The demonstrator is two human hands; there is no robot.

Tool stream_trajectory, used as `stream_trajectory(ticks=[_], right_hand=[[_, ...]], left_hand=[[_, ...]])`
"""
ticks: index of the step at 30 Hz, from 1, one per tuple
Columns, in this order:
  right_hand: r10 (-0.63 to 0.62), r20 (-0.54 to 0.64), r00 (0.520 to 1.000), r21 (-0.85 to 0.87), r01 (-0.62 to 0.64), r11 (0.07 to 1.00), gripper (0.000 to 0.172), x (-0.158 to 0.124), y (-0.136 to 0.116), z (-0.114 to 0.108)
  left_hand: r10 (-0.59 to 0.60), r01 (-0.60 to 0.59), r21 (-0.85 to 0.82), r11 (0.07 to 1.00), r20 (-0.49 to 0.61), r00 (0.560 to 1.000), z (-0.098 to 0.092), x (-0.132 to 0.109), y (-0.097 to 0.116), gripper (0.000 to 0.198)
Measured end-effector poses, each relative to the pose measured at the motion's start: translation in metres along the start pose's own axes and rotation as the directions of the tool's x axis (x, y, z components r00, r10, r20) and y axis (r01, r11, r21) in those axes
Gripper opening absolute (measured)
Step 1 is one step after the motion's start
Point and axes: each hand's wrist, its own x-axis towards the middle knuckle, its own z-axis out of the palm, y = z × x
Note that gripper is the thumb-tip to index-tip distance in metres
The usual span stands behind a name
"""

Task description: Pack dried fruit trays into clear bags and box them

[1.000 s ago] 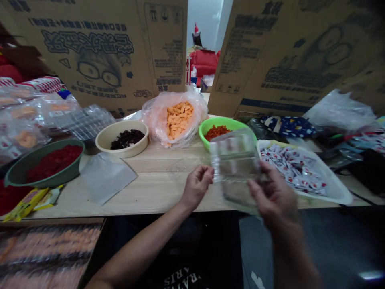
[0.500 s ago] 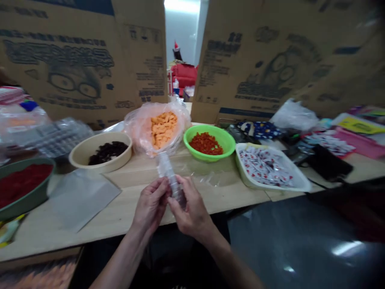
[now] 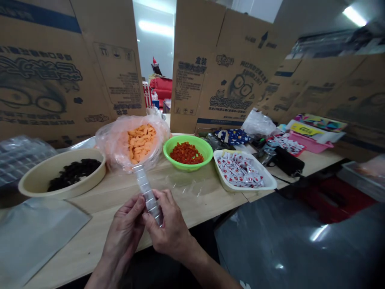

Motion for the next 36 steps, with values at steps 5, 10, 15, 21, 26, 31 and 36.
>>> stream_trajectory(ticks=[5,10,15,21,26,31,36], right_hand=[[0.000,0.012,1.000,0.038,-0.001,0.999,0.041,0.002,0.000,-0.006],[0.003,0.009,1.000,0.025,-0.003,1.000,0.044,0.003,0.002,-0.006],[-0.010,-0.009,1.000,0.016,0.010,1.000,0.044,0.003,0.014,-0.004],[0.017,-0.029,0.999,0.072,-0.015,0.997,0.036,0.003,0.026,-0.005],[0.063,0.043,0.997,0.171,-0.069,0.983,0.038,0.001,0.030,-0.004],[0.073,0.057,0.996,0.178,-0.082,0.981,0.039,0.000,0.029,-0.002],[0.083,0.078,0.994,0.181,-0.096,0.979,0.038,0.002,0.027,-0.001]], left_hand=[[-0.024,0.023,-0.045,0.999,-0.013,1.000,0.003,0.005,-0.004,0.045],[0.024,-0.024,0.026,0.999,0.013,1.000,0.011,0.000,-0.001,0.044],[0.222,-0.216,0.178,0.960,-0.017,0.975,0.015,-0.002,-0.001,0.036],[0.096,-0.101,0.045,0.994,0.112,0.989,0.017,0.003,0.001,0.038],[0.059,-0.054,-0.060,0.997,0.091,0.994,0.013,0.007,-0.001,0.034],[0.034,-0.019,-0.149,0.989,0.096,0.995,0.010,0.008,-0.005,0.037],[0.048,-0.039,-0.112,0.993,0.082,0.995,0.010,0.006,-0.003,0.037]])
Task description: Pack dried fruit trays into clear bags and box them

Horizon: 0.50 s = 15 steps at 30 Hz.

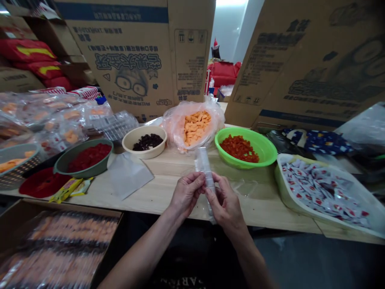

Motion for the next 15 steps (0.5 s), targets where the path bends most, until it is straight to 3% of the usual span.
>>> stream_trajectory(ticks=[10,15], right_hand=[[0.057,0.010,0.998,0.075,-0.057,0.996,0.041,0.0011,0.0034,0.0028],[0.242,0.030,0.970,0.195,-0.243,0.950,0.045,-0.0005,-0.0035,0.0030]], left_hand=[[0.068,-0.070,0.056,0.996,0.035,0.997,-0.0025,-0.0036,0.0016,0.035],[0.046,-0.047,0.089,0.995,0.014,0.999,-0.0027,-0.0086,0.0031,0.032]])
